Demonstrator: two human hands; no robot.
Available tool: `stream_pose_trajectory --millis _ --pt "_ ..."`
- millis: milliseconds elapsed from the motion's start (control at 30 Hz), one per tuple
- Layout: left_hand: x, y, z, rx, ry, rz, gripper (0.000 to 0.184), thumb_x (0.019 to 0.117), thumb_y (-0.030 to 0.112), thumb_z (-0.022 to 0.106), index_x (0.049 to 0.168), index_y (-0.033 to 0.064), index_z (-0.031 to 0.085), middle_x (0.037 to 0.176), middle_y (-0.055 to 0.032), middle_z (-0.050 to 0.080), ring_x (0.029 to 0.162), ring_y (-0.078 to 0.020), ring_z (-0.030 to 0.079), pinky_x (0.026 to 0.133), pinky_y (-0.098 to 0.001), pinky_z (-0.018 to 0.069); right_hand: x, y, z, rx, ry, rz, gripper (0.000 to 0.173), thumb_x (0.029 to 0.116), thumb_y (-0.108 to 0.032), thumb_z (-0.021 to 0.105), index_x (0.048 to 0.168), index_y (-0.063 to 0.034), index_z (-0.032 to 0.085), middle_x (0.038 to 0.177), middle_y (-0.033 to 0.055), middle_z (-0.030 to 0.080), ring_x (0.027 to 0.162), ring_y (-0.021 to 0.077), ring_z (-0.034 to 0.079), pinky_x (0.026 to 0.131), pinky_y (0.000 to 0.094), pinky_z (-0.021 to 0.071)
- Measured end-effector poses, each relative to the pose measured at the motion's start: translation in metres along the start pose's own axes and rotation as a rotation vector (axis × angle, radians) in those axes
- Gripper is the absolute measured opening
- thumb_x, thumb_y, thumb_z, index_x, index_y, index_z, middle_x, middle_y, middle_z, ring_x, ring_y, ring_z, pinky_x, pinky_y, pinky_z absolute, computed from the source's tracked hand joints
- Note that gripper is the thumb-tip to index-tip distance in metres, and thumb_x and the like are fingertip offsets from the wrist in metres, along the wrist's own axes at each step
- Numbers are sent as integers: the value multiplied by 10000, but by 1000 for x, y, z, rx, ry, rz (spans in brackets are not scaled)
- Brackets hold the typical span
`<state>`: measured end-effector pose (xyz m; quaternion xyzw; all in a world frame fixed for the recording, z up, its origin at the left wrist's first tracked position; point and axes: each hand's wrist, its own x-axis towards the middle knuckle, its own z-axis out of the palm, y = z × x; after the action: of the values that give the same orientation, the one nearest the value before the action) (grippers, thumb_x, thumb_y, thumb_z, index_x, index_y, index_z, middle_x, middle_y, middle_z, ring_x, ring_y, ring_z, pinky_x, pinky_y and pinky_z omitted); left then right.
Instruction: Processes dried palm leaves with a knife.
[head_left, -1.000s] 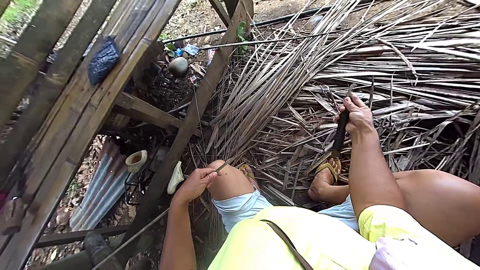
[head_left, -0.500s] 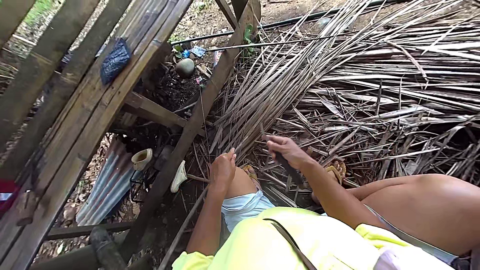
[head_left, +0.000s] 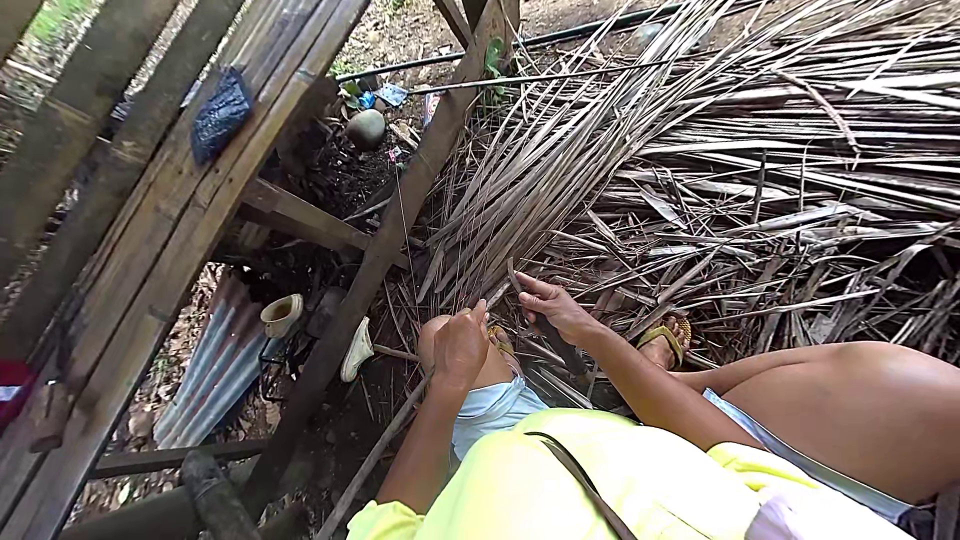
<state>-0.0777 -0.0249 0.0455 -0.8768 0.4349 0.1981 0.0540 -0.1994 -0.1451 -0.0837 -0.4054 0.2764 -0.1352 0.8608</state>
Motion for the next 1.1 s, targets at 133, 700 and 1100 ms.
stream_pose_trajectory --millis 133,700,1100 --pt "-4 3 -3 6 -39 5 392 1111 244 451 1457 150 611 1204 -152 729 1155 -317 683 1026 -493 496 1 3 -5 -9 -1 -31 507 1082 -119 508 1577 -165 411 695 51 584 519 110 570 505 251 531" --pt "-15 -12 3 -86 -21 94 371 1102 227 468 1377 81 672 1149 -168 741 1109 -325 699 1010 -485 516 7 -15 -43 99 232 -67 447 1083 -215 530 1525 -193 468 708 5 548 491 79 522 444 237 491" --pt "-23 -57 -7 -305 -12 196 346 1096 221 504 1356 87 689 1248 -135 732 1179 -255 688 1068 -445 495 12 -60 -104 134 398 -171 440 1095 -183 489 1532 -188 441 750 -8 548 505 92 544 454 257 520"
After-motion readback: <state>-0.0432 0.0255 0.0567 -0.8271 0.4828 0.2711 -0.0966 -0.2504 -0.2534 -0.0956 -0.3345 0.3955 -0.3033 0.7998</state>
